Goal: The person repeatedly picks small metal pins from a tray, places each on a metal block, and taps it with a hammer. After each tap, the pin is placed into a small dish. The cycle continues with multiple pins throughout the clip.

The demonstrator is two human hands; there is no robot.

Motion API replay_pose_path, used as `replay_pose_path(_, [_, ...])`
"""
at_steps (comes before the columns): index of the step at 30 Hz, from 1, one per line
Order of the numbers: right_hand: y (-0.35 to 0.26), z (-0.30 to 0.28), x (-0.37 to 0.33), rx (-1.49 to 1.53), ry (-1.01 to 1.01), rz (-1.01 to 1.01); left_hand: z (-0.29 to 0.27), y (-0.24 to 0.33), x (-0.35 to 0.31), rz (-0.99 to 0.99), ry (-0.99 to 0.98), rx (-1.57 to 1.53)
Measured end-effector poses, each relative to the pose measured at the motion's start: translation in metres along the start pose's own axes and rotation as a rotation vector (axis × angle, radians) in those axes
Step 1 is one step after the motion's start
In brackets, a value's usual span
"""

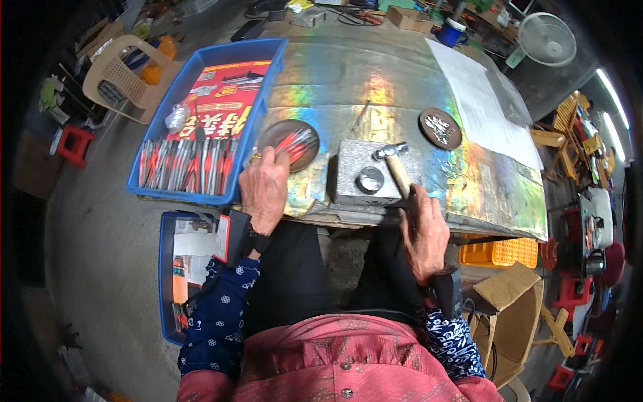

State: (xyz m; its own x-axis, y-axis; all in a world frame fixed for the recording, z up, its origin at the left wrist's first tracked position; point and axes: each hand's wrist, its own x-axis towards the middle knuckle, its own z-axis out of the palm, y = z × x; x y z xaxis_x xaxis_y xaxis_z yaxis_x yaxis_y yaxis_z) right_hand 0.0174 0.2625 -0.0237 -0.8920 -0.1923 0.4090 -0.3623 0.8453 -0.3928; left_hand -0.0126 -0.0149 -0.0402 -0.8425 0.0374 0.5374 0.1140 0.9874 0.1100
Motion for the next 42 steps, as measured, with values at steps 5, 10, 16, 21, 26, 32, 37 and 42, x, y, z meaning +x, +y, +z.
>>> replay_pose_path(5, [0.001, -0.002, 0.001, 0.036, -0.048, 0.008, -0.032, -0.018, -0.007, -0.096, 0.152, -0.033])
replay_pose_path(10, [0.000, -0.002, 0.001, 0.013, -0.072, 0.041, -0.054, -0.057, -0.008, -0.338, 0.017, 0.094])
replay_pose_path(16, [-0.003, -0.005, 0.003, -0.019, -0.090, 0.039, -0.051, -0.072, -0.010, -0.470, -0.187, 0.181])
replay_pose_path(21, [-0.005, -0.011, 0.005, -0.021, -0.101, 0.038, -0.043, -0.086, -0.007, -0.495, -0.223, 0.181])
replay_pose_path(26, [-0.006, -0.017, 0.009, -0.007, -0.083, 0.048, -0.038, -0.098, -0.009, -0.466, -0.165, 0.038])
replay_pose_path(32, [0.013, -0.027, 0.014, 0.069, -0.030, 0.071, -0.035, -0.096, -0.012, -0.510, -0.124, -0.061])
replay_pose_path(37, [0.059, -0.025, 0.026, -0.038, -0.012, 0.123, -0.036, -0.089, -0.015, -0.485, 0.001, -0.054])
replay_pose_path(42, [0.098, -0.017, 0.042, -0.173, -0.020, 0.174, -0.051, -0.070, -0.010, -0.552, 0.134, -0.461])
